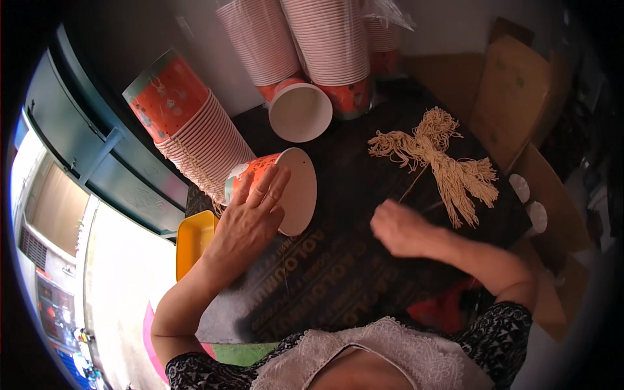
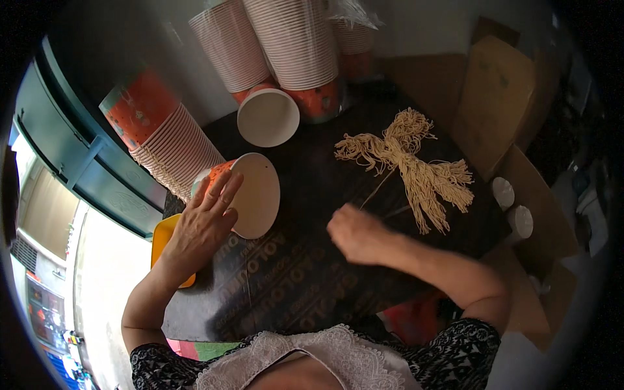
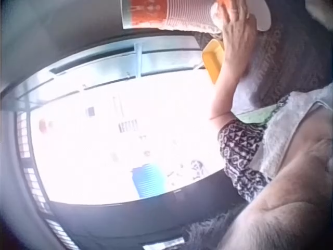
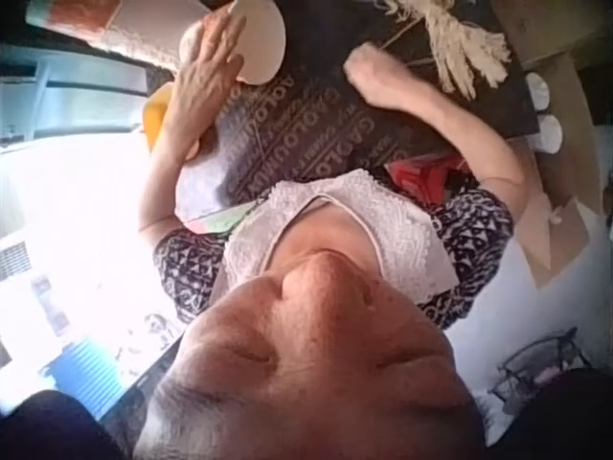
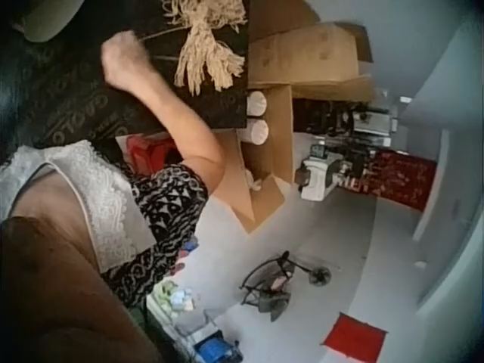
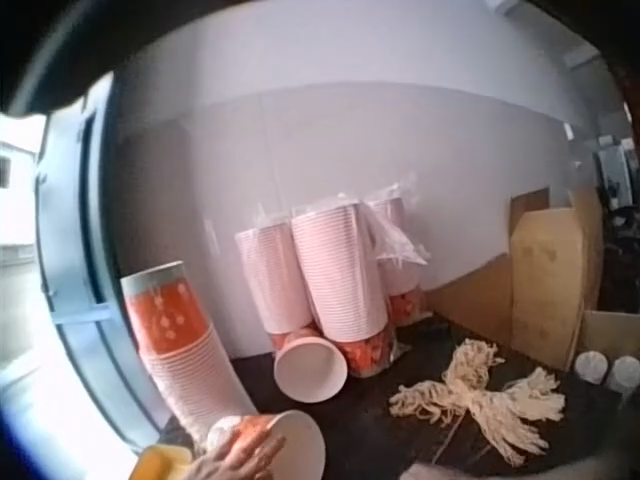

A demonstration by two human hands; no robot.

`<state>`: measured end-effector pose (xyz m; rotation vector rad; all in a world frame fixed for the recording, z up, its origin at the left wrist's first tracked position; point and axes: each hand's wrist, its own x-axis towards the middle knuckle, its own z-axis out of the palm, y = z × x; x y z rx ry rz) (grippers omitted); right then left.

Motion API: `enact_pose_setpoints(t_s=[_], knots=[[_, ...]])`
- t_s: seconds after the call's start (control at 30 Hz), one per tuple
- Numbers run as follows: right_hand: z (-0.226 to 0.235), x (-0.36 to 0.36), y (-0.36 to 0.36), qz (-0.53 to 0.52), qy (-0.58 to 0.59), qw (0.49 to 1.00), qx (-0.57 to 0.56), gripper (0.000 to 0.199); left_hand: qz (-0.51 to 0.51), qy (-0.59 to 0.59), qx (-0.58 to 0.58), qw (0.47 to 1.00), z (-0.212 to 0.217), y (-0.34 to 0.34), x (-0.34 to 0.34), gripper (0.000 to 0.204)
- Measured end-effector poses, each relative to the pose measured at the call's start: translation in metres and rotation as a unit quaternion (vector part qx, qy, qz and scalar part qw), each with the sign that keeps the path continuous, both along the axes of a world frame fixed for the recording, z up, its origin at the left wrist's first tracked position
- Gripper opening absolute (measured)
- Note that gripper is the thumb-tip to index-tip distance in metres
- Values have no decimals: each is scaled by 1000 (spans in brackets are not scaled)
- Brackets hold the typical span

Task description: Attaching elastic strings to paper buckets.

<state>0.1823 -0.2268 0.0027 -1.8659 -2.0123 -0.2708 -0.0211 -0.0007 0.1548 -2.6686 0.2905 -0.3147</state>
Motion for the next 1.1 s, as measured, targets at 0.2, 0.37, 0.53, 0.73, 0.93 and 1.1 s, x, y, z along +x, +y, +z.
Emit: enact_pose_setpoints(t_s=[0.2, 0.37, 0.53, 0.73, 0.93, 1.1], knots=[[70, -80, 20, 157, 442, 871, -145, 13, 9, -44, -81, 996, -1, 4, -6, 9], [102, -59, 42, 138, 646, 744, -99, 15, 45, -72, -109, 990, -3, 13, -11, 9], [134, -39, 57, 129, 652, 746, -43, 15, 129, -133, -247, 951, -16, 19, -13, 4], [144, -30, 71, 131, 618, 775, -4, 14, 163, -145, -259, 941, -39, 12, -8, 11], [142, -26, 72, 137, 650, 747, -16, 13, 157, -223, -265, 925, -33, -8, -1, 30], [136, -25, 74, 174, 636, 751, -25, 12, 32, -176, -657, 732, -22, -23, 4, 44]])
